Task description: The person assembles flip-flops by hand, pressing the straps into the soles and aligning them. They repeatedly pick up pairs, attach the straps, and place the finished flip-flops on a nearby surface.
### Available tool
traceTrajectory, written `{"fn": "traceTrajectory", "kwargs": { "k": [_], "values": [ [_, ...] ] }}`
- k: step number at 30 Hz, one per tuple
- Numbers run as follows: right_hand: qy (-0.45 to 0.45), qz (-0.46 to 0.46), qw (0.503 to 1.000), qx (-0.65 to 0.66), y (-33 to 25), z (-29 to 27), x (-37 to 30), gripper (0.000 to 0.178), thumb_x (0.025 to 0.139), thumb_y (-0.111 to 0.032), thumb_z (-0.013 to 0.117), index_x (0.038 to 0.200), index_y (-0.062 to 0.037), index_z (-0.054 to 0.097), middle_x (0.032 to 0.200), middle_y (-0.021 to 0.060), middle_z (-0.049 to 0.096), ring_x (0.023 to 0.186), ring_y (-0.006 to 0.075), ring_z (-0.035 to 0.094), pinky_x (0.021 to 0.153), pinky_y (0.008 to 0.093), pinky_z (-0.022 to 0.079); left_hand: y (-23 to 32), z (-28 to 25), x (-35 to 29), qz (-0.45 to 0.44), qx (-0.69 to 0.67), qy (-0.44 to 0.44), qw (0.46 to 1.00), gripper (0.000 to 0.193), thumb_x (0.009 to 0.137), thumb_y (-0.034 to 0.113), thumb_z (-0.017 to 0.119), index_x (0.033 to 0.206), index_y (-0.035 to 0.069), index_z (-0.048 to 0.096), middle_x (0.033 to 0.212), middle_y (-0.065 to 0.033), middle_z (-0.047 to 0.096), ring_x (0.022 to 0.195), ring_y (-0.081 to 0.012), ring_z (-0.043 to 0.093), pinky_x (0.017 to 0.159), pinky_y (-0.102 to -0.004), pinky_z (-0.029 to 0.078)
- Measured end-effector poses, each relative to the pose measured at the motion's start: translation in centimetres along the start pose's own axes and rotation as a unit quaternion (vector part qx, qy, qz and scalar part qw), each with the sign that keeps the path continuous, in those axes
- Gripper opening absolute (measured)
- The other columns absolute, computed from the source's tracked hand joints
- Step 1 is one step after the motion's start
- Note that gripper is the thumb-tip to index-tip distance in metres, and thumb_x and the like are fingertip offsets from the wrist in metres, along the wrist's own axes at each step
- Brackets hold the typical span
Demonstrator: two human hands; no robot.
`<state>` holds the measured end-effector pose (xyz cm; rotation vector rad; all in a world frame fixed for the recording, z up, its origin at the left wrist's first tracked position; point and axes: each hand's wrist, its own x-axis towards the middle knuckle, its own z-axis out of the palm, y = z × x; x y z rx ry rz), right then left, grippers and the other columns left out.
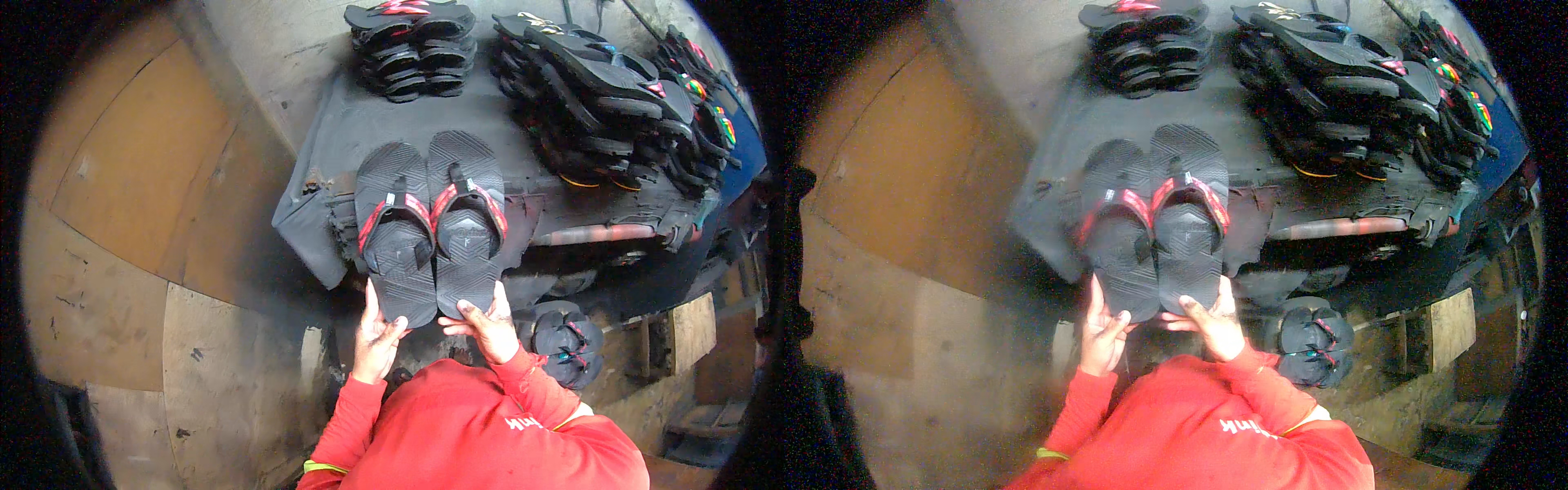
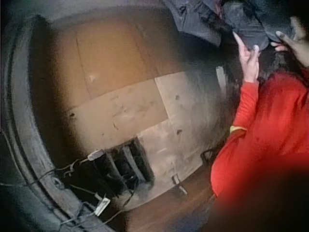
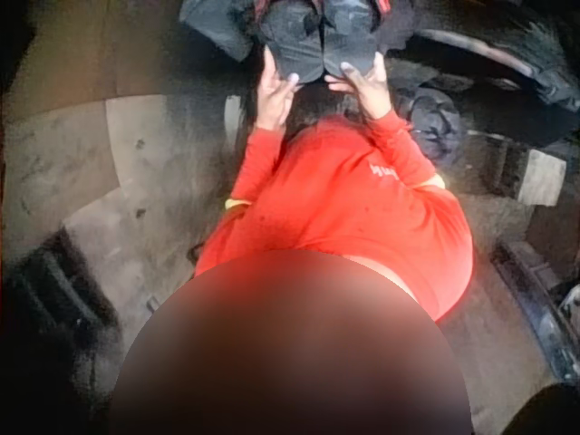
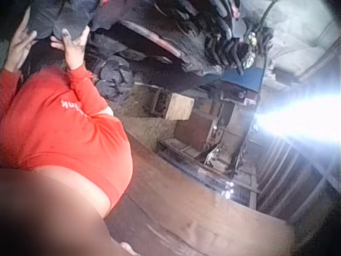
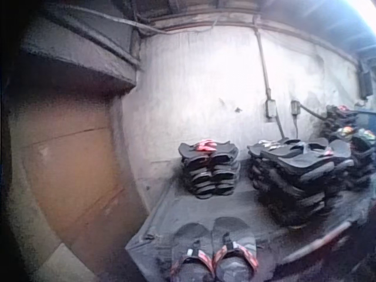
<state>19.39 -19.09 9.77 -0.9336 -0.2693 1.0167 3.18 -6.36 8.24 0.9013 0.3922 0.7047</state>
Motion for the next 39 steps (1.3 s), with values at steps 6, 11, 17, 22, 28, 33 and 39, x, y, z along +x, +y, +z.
{"fn": "traceTrajectory", "kwargs": {
  "k": [6, 11, 17, 22, 28, 33, 39],
  "values": [
    [-0.001, 0.006, 1.0, -0.011, -0.8, -0.1, -0.1, 0.054, 0.095, 0.003, 0.057, 0.136, -0.0092, 0.025, 0.124, 0.0261, 0.053, 0.091, 0.0436, 0.069, 0.071, 0.0453, 0.065, 0.0, -0.1, 0.2, -0.006, -0.014, -0.007, 1.0, 0.093, 0.089, -0.004, 0.065, 0.159, 0.016, 0.006, 0.157, -0.0092, 0.03, 0.13, -0.023, 0.05, 0.098, -0.0356, 0.052],
    [0.016, -0.008, 1.0, -0.01, -0.1, 0.5, -0.4, 0.054, 0.094, 0.003, 0.056, 0.138, -0.0075, 0.028, 0.125, 0.0231, 0.054, 0.088, 0.0418, 0.07, 0.07, 0.0442, 0.065, 0.1, -0.2, 0.2, -0.012, -0.023, 0.002, 1.0, 0.094, 0.088, -0.003, 0.066, 0.159, 0.017, 0.007, 0.157, -0.0094, 0.031, 0.13, -0.0229, 0.05, 0.098, -0.0345, 0.052],
    [0.027, -0.009, 0.999, -0.02, -0.1, 0.7, -0.9, 0.051, 0.093, 0.002, 0.056, 0.137, -0.0056, 0.031, 0.12, 0.0215, 0.057, 0.086, 0.04, 0.071, 0.068, 0.0431, 0.065, 0.7, -0.1, -0.2, -0.027, -0.014, -0.028, 0.999, 0.096, 0.092, 0.001, 0.064, 0.158, 0.021, -0.002, 0.154, -0.0124, 0.035, 0.13, -0.0275, 0.05, 0.092, -0.0393, 0.056],
    [0.026, -0.014, 0.999, -0.032, 0.1, 0.6, -1.0, 0.051, 0.092, 0.002, 0.058, 0.136, -0.0058, 0.032, 0.118, 0.0202, 0.059, 0.086, 0.0381, 0.071, 0.067, 0.0433, 0.064, 1.4, 0.4, -0.9, -0.083, -0.005, -0.061, 0.995, 0.095, 0.096, 0.003, 0.059, 0.157, 0.023, -0.011, 0.148, -0.0164, 0.04, 0.122, -0.0322, 0.056, 0.09, -0.0445, 0.058],
    [0.03, -0.065, 0.997, 0.038, 1.3, 1.2, -1.2, 0.056, 0.091, 0.0, 0.06, 0.139, -0.0142, 0.034, 0.124, 0.0148, 0.059, 0.104, 0.0385, 0.066, 0.082, 0.0509, 0.06, 1.6, 2.4, -1.1, 0.015, -0.023, -0.014, 1.0, 0.089, 0.096, 0.001, 0.056, 0.157, 0.02, -0.006, 0.142, -0.0179, 0.046, 0.108, -0.0327, 0.065, 0.088, -0.0447, 0.06],
    [-0.028, -0.078, 0.995, 0.052, 0.3, 1.2, -2.4, 0.054, 0.09, -0.004, 0.061, 0.138, -0.0115, 0.035, 0.125, 0.0176, 0.059, 0.101, 0.039, 0.068, 0.078, 0.0486, 0.061, 5.0, 2.9, 0.2, 0.012, 0.015, -0.009, 1.0, 0.082, 0.092, -0.005, 0.05, 0.158, 0.015, 0.007, 0.138, -0.0205, 0.047, 0.092, -0.0293, 0.069, 0.073, -0.0413, 0.064],
    [-0.018, -0.059, 0.998, 0.009, -1.0, -0.3, -6.0, 0.057, 0.086, -0.009, 0.066, 0.135, -0.0085, 0.038, 0.122, 0.0174, 0.06, 0.099, 0.0375, 0.067, 0.075, 0.0493, 0.061, 12.5, 0.1, 8.9, 0.084, 0.003, 0.035, 0.996, 0.062, 0.096, 0.003, 0.055, 0.151, 0.002, 0.024, 0.113, -0.0164, 0.056, 0.083, -0.0292, 0.069, 0.083, -0.0404, 0.059]
  ]
}}
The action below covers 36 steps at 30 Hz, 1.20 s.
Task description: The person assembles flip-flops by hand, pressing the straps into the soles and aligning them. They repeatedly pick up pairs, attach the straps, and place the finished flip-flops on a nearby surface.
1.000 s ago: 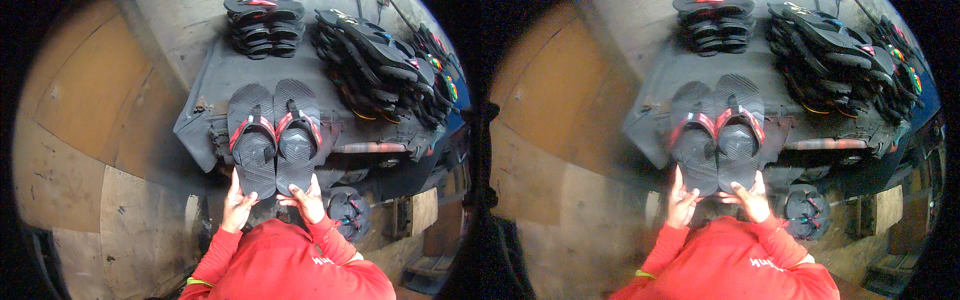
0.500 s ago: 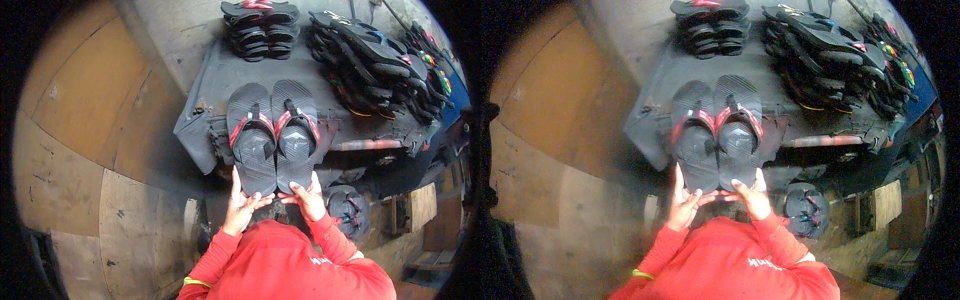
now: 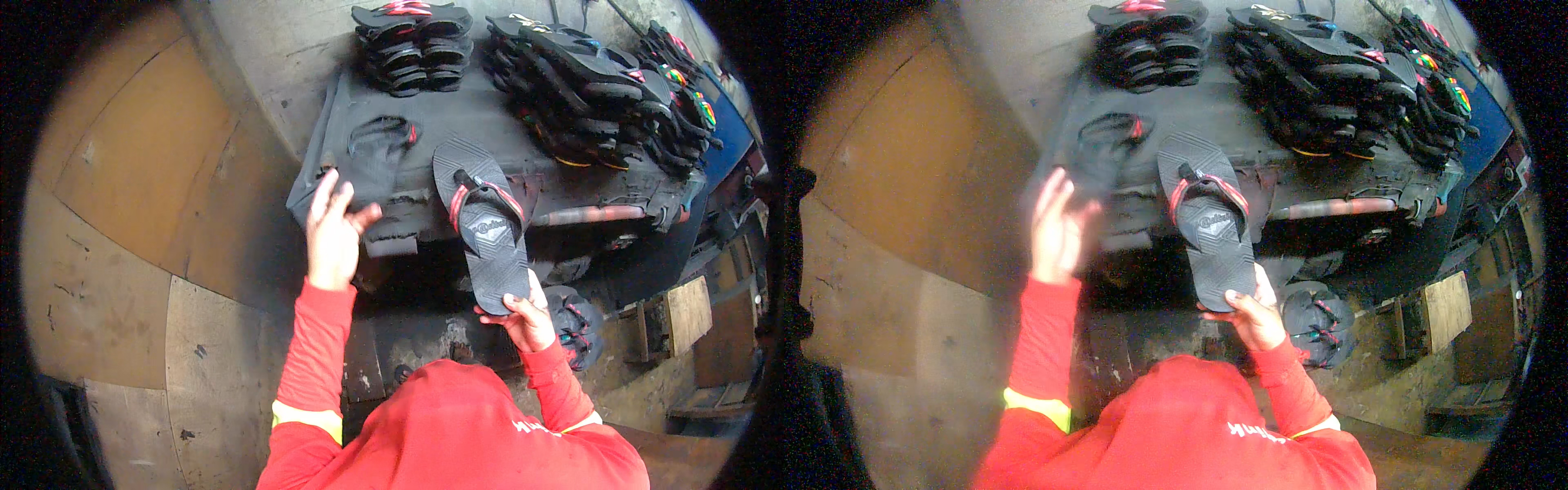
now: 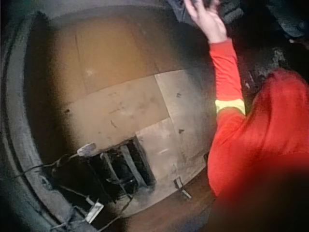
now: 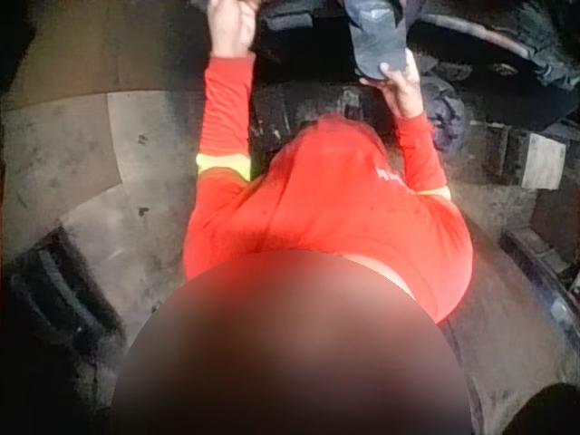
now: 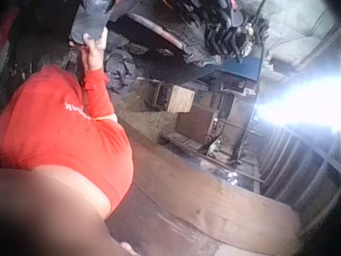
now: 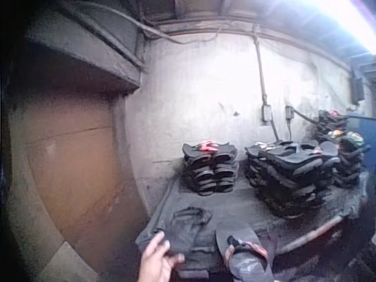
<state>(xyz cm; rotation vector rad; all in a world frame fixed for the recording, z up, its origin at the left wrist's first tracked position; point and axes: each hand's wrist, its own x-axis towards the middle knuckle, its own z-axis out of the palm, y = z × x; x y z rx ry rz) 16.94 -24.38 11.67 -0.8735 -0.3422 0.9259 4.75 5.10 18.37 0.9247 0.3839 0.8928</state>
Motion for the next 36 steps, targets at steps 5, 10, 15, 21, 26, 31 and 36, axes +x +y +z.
{"fn": "traceTrajectory", "kwargs": {
  "k": [5, 10, 15, 21, 26, 31, 36],
  "values": [
    [0.01, 0.019, 0.999, -0.027, 1.6, -1.5, -3.9, 0.064, 0.08, -0.011, 0.071, 0.136, -0.0051, 0.041, 0.122, 0.0142, 0.059, 0.104, 0.0302, 0.064, 0.08, 0.0479, 0.059, -0.8, -3.0, -1.2, 0.103, -0.014, 0.003, 0.995, 0.054, 0.099, 0.01, 0.055, 0.144, -0.003, 0.028, 0.122, -0.0246, 0.059, 0.109, -0.0336, 0.064, 0.102, -0.0449, 0.05],
    [0.012, 0.05, 0.995, -0.08, 2.8, -4.0, -6.7, 0.068, 0.066, -0.009, 0.074, 0.13, -0.001, 0.05, 0.121, 0.0089, 0.061, 0.115, 0.0229, 0.056, 0.103, 0.0355, 0.04, -6.2, -6.3, -9.8, -0.076, -0.026, -0.1, 0.992, 0.074, 0.095, 0.042, 0.063, 0.146, -0.002, 0.032, 0.136, -0.0232, 0.051, 0.123, -0.0332, 0.055, 0.1, -0.0464, 0.049],
    [-0.093, 0.199, 0.934, -0.284, 1.8, -6.4, -5.6, 0.068, 0.087, -0.023, 0.075, 0.141, 0.0005, 0.042, 0.136, 0.01, 0.054, 0.131, 0.0233, 0.047, 0.11, 0.0366, 0.034, -10.0, -7.2, -13.6, -0.259, 0.046, 0.07, 0.962, 0.041, 0.096, 0.025, 0.065, 0.128, 0.001, 0.055, 0.119, -0.004, 0.063, 0.103, -0.011, 0.058, 0.085, -0.0264, 0.048],
    [-0.184, -0.14, 0.729, -0.645, 4.8, -0.7, 1.8, 0.105, 0.072, -0.04, 0.084, 0.153, -0.0013, 0.028, 0.155, 0.0176, 0.035, 0.147, 0.0317, 0.028, 0.118, 0.0449, 0.024, -12.4, -8.4, -14.1, -0.167, 0.019, 0.029, 0.985, 0.033, 0.097, 0.019, 0.065, 0.124, 0.0, 0.059, 0.114, -0.0035, 0.065, 0.099, -0.0091, 0.06, 0.084, -0.0219, 0.047],
    [-0.177, -0.125, 0.568, -0.794, 12.6, 3.4, 5.5, 0.1, 0.07, -0.046, 0.08, 0.153, -0.0188, 0.031, 0.158, 0.0249, 0.021, 0.139, 0.0489, 0.029, 0.107, 0.0577, 0.032, -13.3, -8.0, -12.7, -0.133, 0.078, 0.077, 0.985, 0.042, 0.095, 0.023, 0.067, 0.126, -0.003, 0.057, 0.114, -0.0063, 0.065, 0.101, -0.0127, 0.061, 0.086, -0.0269, 0.05],
    [-0.169, -0.212, 0.602, -0.751, 16.7, 1.3, 7.3, 0.079, 0.071, -0.037, 0.078, 0.142, -0.0212, 0.048, 0.16, 0.0221, 0.017, 0.144, 0.0487, 0.018, 0.107, 0.0631, 0.026, -12.9, -7.5, -10.5, -0.099, 0.372, 0.094, 0.918, 0.051, 0.087, 0.035, 0.075, 0.118, -0.004, 0.062, 0.107, -0.0153, 0.069, 0.098, -0.0213, 0.066, 0.084, -0.0333, 0.051],
    [-0.193, -0.215, 0.682, -0.672, 19.6, 0.1, 9.4, 0.083, 0.075, -0.033, 0.075, 0.147, -0.0103, 0.042, 0.162, 0.0238, 0.008, 0.148, 0.0501, 0.006, 0.109, 0.0666, 0.023, -12.8, -6.8, -7.9, -0.037, 0.523, 0.097, 0.846, 0.04, 0.088, 0.032, 0.074, 0.112, 0.0, 0.069, 0.091, -0.0094, 0.074, 0.08, -0.0119, 0.066, 0.075, -0.0288, 0.052]
  ]
}}
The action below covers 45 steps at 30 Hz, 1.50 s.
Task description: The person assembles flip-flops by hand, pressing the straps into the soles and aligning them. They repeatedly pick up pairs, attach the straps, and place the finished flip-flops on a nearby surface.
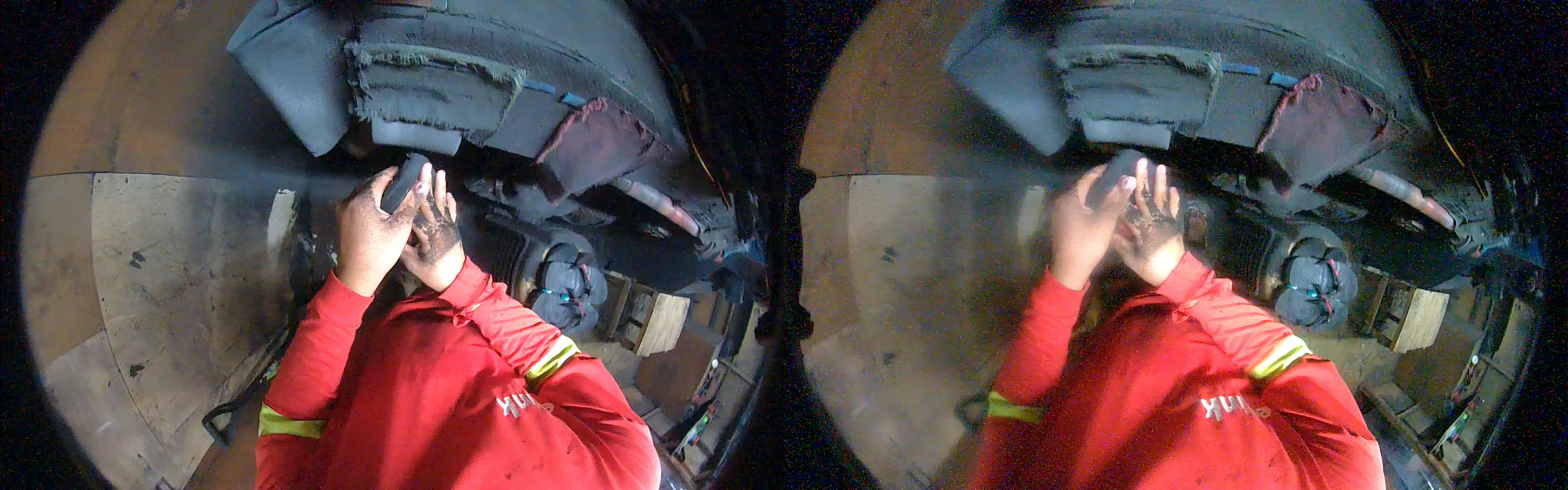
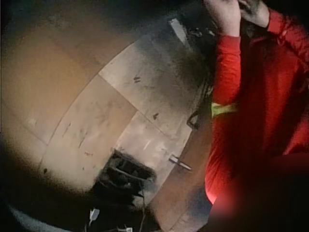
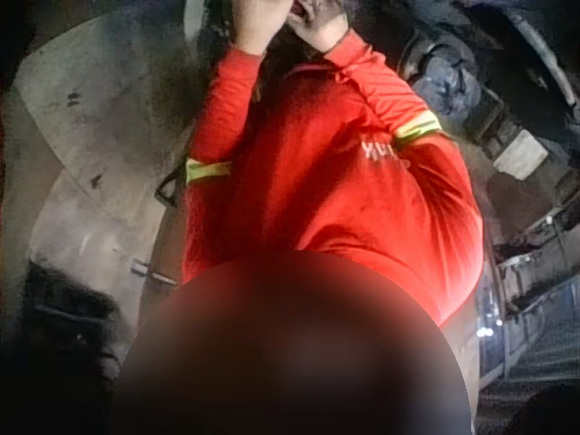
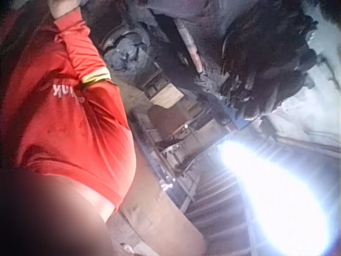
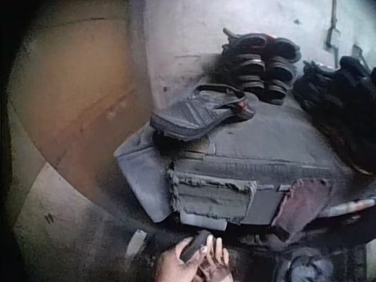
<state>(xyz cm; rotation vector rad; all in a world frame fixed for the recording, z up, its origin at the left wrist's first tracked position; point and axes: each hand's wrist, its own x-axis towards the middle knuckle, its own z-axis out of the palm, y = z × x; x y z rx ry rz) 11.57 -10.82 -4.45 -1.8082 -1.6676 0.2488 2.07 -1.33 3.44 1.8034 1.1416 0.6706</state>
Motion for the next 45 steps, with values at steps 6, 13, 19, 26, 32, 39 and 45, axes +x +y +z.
{"fn": "traceTrajectory", "kwargs": {
  "k": [6, 13, 19, 26, 32, 39, 45],
  "values": [
    [-0.098, 0.009, 0.994, 0.052, 0.7, -0.1, 0.6, 0.084, 0.078, -0.035, 0.072, 0.149, -0.0077, 0.038, 0.163, 0.0237, 0.006, 0.149, 0.049, 0.004, 0.107, 0.0652, 0.028, 1.0, 0.2, 1.4, 0.004, 0.074, 0.012, 0.997, 0.042, 0.087, 0.035, 0.074, 0.11, 0.0, 0.069, 0.084, -0.0189, 0.072, 0.072, -0.0224, 0.07, 0.067, -0.034, 0.052],
    [-0.176, 0.076, 0.978, 0.08, 1.5, -2.1, 1.7, 0.08, 0.082, -0.034, 0.069, 0.152, -0.0137, 0.035, 0.163, 0.0216, 0.004, 0.148, 0.0506, 0.003, 0.111, 0.0676, 0.02, 0.6, 1.7, 2.1, -0.024, 0.121, 0.012, 0.992, 0.027, 0.087, 0.03, 0.071, 0.097, 0.004, 0.069, 0.079, -0.0201, 0.068, 0.074, -0.0392, 0.068, 0.062, -0.0414, 0.053],
    [0.021, -0.052, 0.998, -0.004, 0.8, -1.7, 1.3, 0.059, 0.084, -0.025, 0.067, 0.14, -0.0133, 0.049, 0.161, 0.0216, 0.018, 0.146, 0.0501, 0.017, 0.111, 0.069, 0.021, 0.4, 0.5, -1.3, 0.072, -0.009, 0.072, 0.995, 0.033, 0.086, 0.018, 0.072, 0.114, 0.0, 0.065, 0.096, -0.0203, 0.07, 0.086, -0.0354, 0.07, 0.073, -0.0403, 0.054],
    [0.176, -0.131, 0.976, -0.004, 0.5, 2.1, 2.6, 0.073, 0.087, -0.01, 0.06, 0.151, -0.0142, 0.026, 0.157, 0.0224, 0.028, 0.145, 0.0489, 0.022, 0.112, 0.0698, 0.018, 1.6, -1.7, -0.9, 0.133, 0.073, 0.051, 0.987, 0.043, 0.085, 0.018, 0.075, 0.122, -0.001, 0.061, 0.11, -0.0177, 0.064, 0.101, -0.0286, 0.063, 0.088, -0.0362, 0.049],
    [0.029, -0.01, 0.997, 0.067, -0.5, 2.0, 1.2, 0.085, 0.082, -0.011, 0.061, 0.156, -0.007, 0.019, 0.16, 0.0267, 0.018, 0.146, 0.0512, 0.015, 0.113, 0.0676, 0.013, 2.1, -1.1, 0.3, 0.043, 0.067, 0.014, 0.997, 0.043, 0.087, 0.028, 0.074, 0.117, -0.002, 0.065, 0.102, -0.0216, 0.069, 0.092, -0.0323, 0.069, 0.079, -0.0386, 0.052],
    [-0.124, 0.08, 0.984, 0.097, 1.3, 0.1, 1.3, 0.065, 0.084, -0.023, 0.063, 0.145, -0.008, 0.046, 0.163, 0.0227, 0.005, 0.148, 0.0499, 0.0, 0.115, 0.0653, 0.01, 0.8, 1.5, 3.7, -0.076, 0.099, -0.071, 0.99, 0.044, 0.089, 0.035, 0.068, 0.114, -0.002, 0.066, 0.078, -0.0266, 0.067, 0.077, -0.041, 0.07, 0.069, -0.0426, 0.055],
    [0.027, -0.054, 0.992, 0.106, 1.8, 0.8, 1.0, 0.086, 0.081, -0.014, 0.063, 0.155, -0.0056, 0.018, 0.159, 0.0261, 0.019, 0.147, 0.0491, 0.015, 0.116, 0.0634, 0.012, 0.9, 0.9, 0.0, -0.043, 0.032, 0.024, 0.998, 0.046, 0.089, 0.03, 0.071, 0.119, -0.003, 0.063, 0.1, -0.025, 0.069, 0.093, -0.0335, 0.07, 0.08, -0.0382, 0.053]
  ]
}}
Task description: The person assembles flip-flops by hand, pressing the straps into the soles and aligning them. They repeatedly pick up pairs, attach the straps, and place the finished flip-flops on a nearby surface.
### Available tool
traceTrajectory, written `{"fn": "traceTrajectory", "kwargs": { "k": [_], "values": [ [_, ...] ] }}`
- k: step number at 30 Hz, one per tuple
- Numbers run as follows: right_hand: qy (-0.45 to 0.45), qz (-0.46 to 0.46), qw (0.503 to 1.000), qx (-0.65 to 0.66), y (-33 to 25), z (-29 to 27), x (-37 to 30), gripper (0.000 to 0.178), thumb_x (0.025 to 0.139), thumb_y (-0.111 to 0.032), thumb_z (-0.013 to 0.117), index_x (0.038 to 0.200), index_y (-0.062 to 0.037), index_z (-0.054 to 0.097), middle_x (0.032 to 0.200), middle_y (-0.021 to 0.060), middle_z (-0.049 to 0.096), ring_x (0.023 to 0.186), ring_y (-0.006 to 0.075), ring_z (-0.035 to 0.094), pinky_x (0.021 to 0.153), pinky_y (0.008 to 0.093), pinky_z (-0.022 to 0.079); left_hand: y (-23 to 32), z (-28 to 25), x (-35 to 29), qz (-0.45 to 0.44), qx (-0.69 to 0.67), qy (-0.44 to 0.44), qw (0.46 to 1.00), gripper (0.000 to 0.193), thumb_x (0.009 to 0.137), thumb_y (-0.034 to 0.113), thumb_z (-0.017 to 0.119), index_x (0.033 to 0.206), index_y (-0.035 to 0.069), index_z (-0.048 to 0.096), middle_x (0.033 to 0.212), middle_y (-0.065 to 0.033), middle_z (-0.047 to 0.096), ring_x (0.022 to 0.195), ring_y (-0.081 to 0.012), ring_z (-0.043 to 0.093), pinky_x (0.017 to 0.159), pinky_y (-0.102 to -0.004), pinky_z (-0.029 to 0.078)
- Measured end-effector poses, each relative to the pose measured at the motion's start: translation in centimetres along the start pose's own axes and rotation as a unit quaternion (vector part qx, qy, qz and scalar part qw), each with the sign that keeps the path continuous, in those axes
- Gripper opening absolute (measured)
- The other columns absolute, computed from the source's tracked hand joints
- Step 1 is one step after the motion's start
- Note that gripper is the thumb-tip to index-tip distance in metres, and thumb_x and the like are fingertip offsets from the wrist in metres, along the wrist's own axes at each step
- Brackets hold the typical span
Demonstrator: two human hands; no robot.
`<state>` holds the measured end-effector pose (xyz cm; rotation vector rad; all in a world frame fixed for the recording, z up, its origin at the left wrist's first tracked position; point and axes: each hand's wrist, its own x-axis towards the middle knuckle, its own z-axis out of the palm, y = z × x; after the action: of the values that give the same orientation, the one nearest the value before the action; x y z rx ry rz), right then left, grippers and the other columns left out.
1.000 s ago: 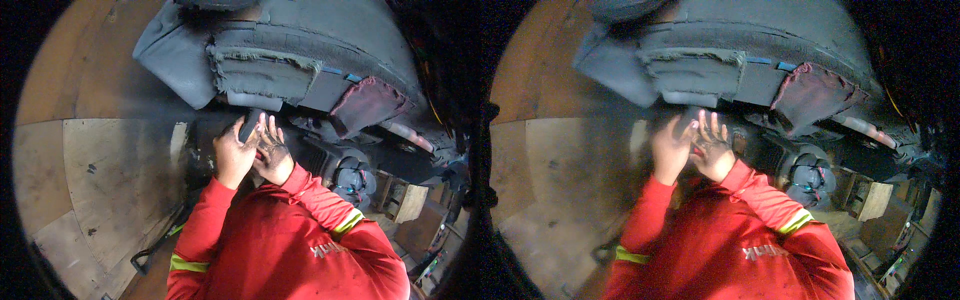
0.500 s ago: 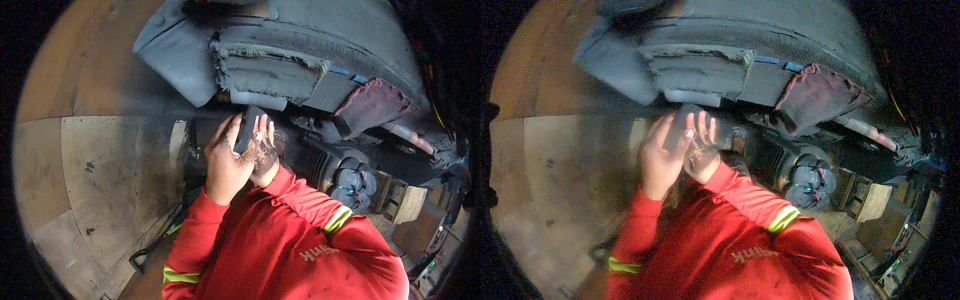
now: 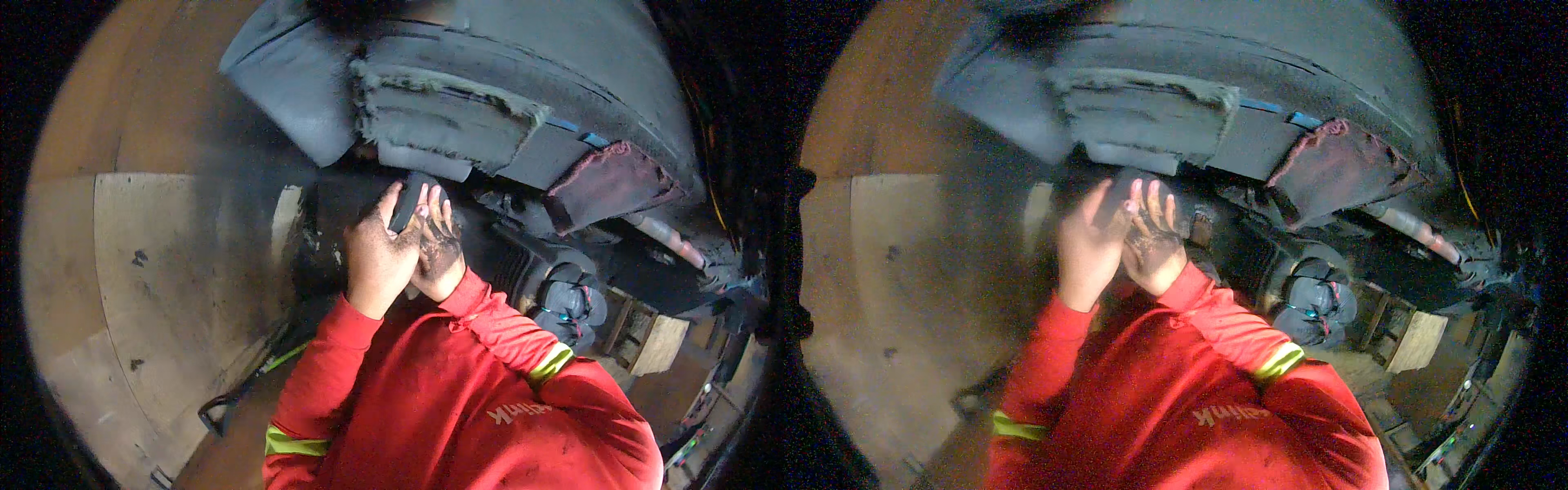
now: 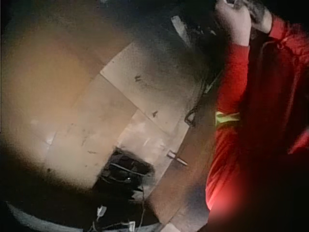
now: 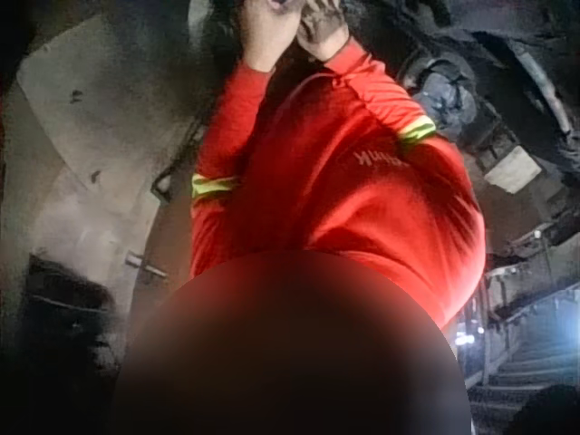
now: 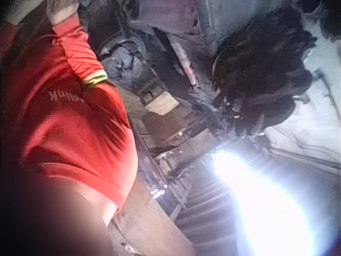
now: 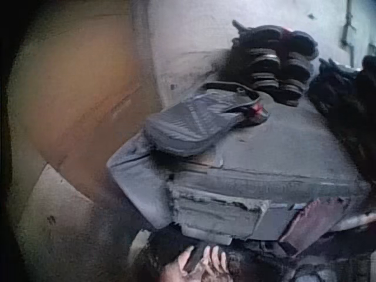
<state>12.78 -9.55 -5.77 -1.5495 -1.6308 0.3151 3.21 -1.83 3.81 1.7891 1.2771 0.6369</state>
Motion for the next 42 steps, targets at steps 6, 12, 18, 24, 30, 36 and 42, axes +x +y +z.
{"fn": "traceTrajectory", "kwargs": {
  "k": [6, 12, 18, 24, 30, 36, 42],
  "values": [
    [0.038, -0.128, 0.99, -0.05, 1.4, 0.5, 1.0, 0.076, 0.084, -0.006, 0.059, 0.151, -0.0002, 0.025, 0.153, 0.0306, 0.029, 0.144, 0.0523, 0.022, 0.111, 0.0699, 0.02, -0.2, -0.9, -2.4, 0.115, -0.013, 0.074, 0.991, 0.046, 0.087, 0.016, 0.07, 0.128, -0.003, 0.057, 0.121, -0.0252, 0.063, 0.109, -0.0393, 0.064, 0.092, -0.04, 0.051],
    [0.027, -0.155, 0.984, -0.09, 1.9, 1.8, 1.3, 0.075, 0.085, -0.019, 0.06, 0.151, -0.0001, 0.03, 0.158, 0.0261, 0.02, 0.148, 0.0469, 0.016, 0.112, 0.0695, 0.019, 0.1, -1.8, -4.3, 0.169, 0.047, 0.102, 0.979, 0.054, 0.091, 0.023, 0.069, 0.134, -0.004, 0.052, 0.132, -0.0224, 0.059, 0.12, -0.0346, 0.059, 0.103, -0.0419, 0.043],
    [0.009, -0.052, 0.998, 0.028, -0.9, 0.9, 1.0, 0.075, 0.085, -0.022, 0.059, 0.151, -0.0033, 0.029, 0.159, 0.0279, 0.017, 0.148, 0.0503, 0.007, 0.117, 0.0644, 0.007, 1.0, -1.9, -0.9, 0.098, 0.042, 0.051, 0.993, 0.047, 0.086, 0.022, 0.073, 0.122, -0.005, 0.061, 0.114, -0.026, 0.066, 0.103, -0.0418, 0.065, 0.091, -0.0435, 0.051],
    [-0.186, 0.131, 0.973, -0.031, -0.8, -1.4, -0.2, 0.069, 0.086, -0.027, 0.062, 0.147, -0.0034, 0.04, 0.163, 0.0236, 0.004, 0.149, 0.048, 0.0, 0.117, 0.0615, 0.006, 1.7, 0.6, 2.5, -0.035, 0.117, -0.069, 0.99, 0.05, 0.089, 0.037, 0.068, 0.116, -0.004, 0.065, 0.089, -0.0302, 0.066, 0.087, -0.0416, 0.069, 0.071, -0.0419, 0.054],
    [-0.088, 0.027, 0.996, -0.023, 0.5, -1.9, -0.6, 0.053, 0.082, -0.021, 0.065, 0.134, -0.0128, 0.056, 0.162, 0.0193, 0.016, 0.149, 0.0468, 0.008, 0.117, 0.0622, 0.01, 1.4, 0.6, -0.2, -0.041, 0.032, 0.002, 0.999, 0.045, 0.089, 0.023, 0.072, 0.122, -0.006, 0.062, 0.105, -0.024, 0.07, 0.095, -0.0281, 0.071, 0.082, -0.0368, 0.054],
    [-0.03, -0.165, 0.977, -0.128, 2.8, -1.5, 0.7, 0.044, 0.081, -0.031, 0.063, 0.125, -0.0273, 0.063, 0.159, 0.0129, 0.029, 0.149, 0.0426, 0.015, 0.118, 0.0638, 0.01, -0.2, 0.7, -4.4, 0.074, -0.036, 0.085, 0.993, 0.048, 0.094, 0.019, 0.066, 0.134, -0.004, 0.053, 0.123, -0.0214, 0.064, 0.109, -0.0259, 0.066, 0.091, -0.0341, 0.05],
    [0.024, -0.072, 0.983, 0.164, 0.2, 0.9, -2.0, 0.061, 0.089, -0.039, 0.066, 0.144, -0.019, 0.047, 0.158, 0.0121, 0.03, 0.149, 0.0365, 0.018, 0.121, 0.0538, 0.013, -5.9, -1.4, -6.0, 0.195, 0.098, 0.119, 0.969, 0.049, 0.093, 0.015, 0.064, 0.137, 0.002, 0.049, 0.133, -0.0201, 0.057, 0.128, -0.0411, 0.051, 0.111, -0.0581, 0.033]
  ]
}}
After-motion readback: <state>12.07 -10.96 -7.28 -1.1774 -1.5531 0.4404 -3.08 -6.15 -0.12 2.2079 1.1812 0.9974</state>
